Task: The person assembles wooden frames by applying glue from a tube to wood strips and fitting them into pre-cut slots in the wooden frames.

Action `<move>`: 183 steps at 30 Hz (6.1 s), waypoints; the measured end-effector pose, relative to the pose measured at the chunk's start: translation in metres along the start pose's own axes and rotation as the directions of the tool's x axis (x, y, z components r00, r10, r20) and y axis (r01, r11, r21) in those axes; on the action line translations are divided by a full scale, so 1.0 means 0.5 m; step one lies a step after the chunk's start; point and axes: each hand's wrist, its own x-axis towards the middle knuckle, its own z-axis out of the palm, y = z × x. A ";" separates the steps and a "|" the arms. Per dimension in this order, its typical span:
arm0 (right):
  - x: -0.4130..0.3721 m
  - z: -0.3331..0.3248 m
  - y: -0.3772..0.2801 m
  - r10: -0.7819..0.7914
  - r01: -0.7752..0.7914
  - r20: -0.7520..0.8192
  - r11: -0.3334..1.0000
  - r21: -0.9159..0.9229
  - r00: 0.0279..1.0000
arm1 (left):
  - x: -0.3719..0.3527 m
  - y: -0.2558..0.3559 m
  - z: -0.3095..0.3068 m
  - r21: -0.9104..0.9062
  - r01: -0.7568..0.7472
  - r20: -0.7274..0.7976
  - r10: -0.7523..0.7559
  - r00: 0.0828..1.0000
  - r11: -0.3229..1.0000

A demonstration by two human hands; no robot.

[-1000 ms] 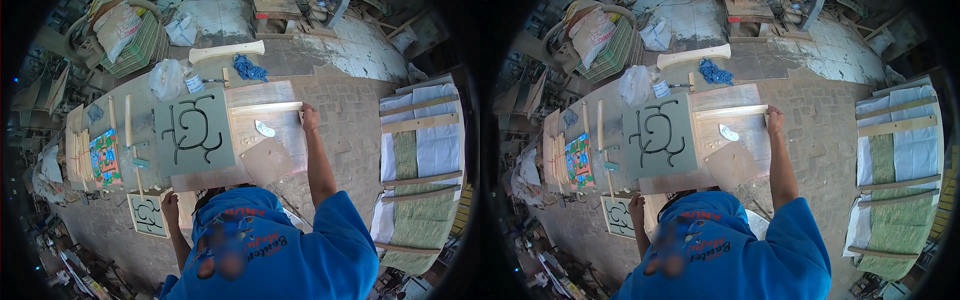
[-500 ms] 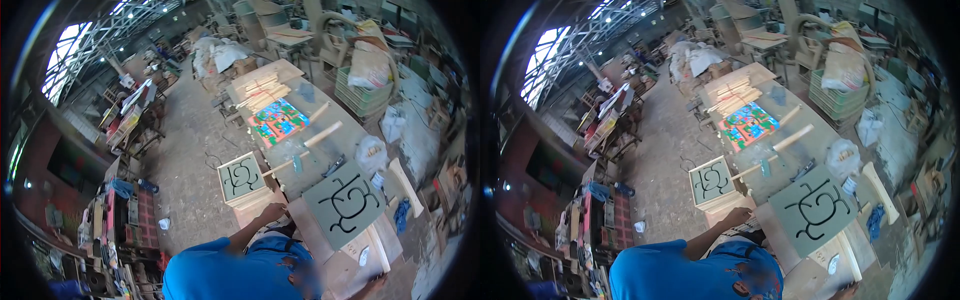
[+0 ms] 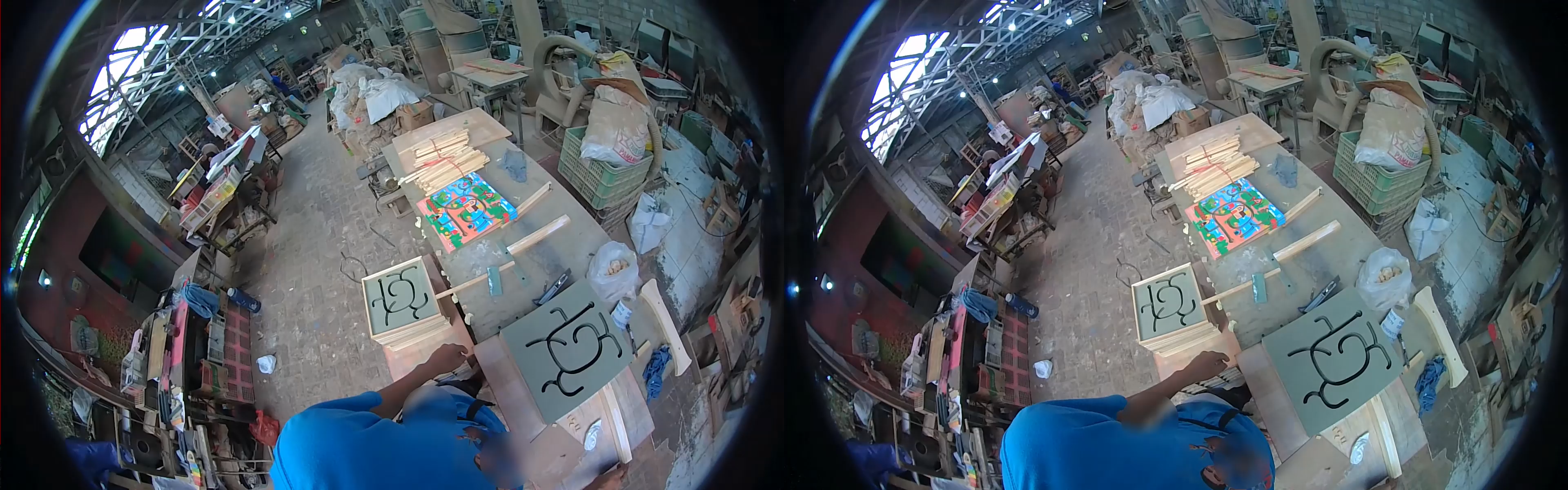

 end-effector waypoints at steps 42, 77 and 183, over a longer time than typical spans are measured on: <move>-0.179 -0.308 -0.555 -0.113 0.301 -0.279 0.344 0.889 0.954 | 0.071 0.338 -0.096 -0.512 -0.391 -0.089 0.405 0.910 0.765; -0.483 0.018 -0.756 0.066 -0.520 0.516 0.123 0.845 0.854 | 0.111 0.394 -0.150 -0.973 -0.040 0.054 0.393 0.918 0.227; -0.432 -0.137 -0.990 -0.285 -0.348 0.699 0.708 0.615 0.656 | 0.045 0.645 -0.174 -0.971 -0.013 0.130 0.573 0.809 0.237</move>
